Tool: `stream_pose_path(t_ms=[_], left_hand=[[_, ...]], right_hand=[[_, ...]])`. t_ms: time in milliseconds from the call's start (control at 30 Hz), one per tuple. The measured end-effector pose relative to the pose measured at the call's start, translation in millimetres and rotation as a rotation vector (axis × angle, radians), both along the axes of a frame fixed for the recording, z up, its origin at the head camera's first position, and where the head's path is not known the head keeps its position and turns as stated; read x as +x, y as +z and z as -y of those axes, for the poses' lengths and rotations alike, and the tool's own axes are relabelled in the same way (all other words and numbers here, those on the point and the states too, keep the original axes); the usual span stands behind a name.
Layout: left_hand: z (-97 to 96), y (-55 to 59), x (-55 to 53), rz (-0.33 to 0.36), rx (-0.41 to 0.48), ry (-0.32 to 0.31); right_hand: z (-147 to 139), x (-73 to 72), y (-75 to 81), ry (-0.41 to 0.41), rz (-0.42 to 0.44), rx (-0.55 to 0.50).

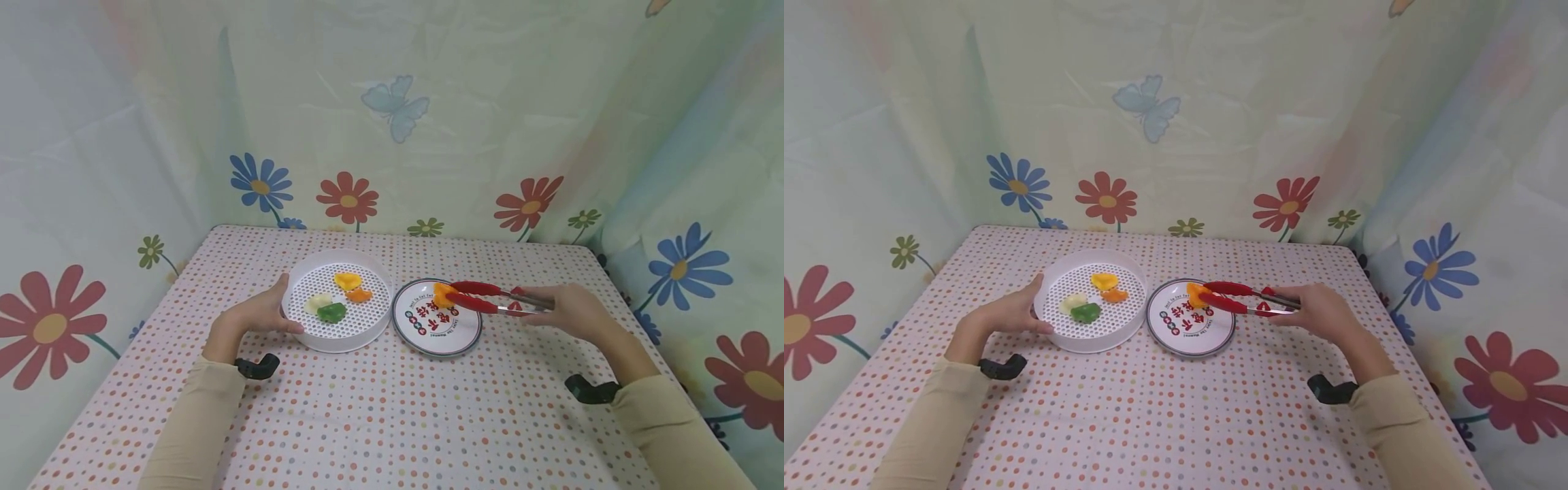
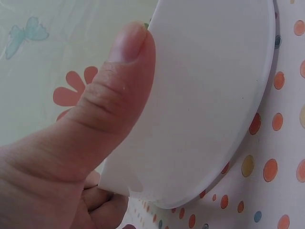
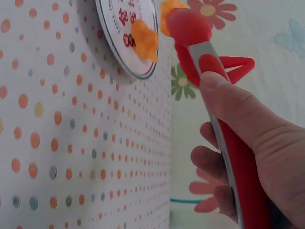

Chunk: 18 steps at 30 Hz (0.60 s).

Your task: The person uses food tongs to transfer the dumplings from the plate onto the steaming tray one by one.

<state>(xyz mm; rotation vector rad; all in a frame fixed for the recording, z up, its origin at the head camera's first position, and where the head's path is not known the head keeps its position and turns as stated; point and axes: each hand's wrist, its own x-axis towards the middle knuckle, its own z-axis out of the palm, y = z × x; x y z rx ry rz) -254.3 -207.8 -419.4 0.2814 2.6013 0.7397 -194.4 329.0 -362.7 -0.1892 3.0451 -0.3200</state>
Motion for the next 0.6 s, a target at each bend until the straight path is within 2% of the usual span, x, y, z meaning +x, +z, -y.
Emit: stream_pose_path(t_ms=[333,433,600], left_hand=[[1.5,0.8,-0.3,-0.011,0.007,-0.007],[1.6,1.0,0.3,-0.013,0.010,-0.008],[1.4,-0.3,-0.2,-0.027,0.020,-0.022]], right_hand=[[60,-4.9,20.3,-0.025,-0.045,0.017],[82,-8.8,26.4,0.010,-0.035,0.057],[111,-15.8,31.3,0.112,-0.020,0.105]])
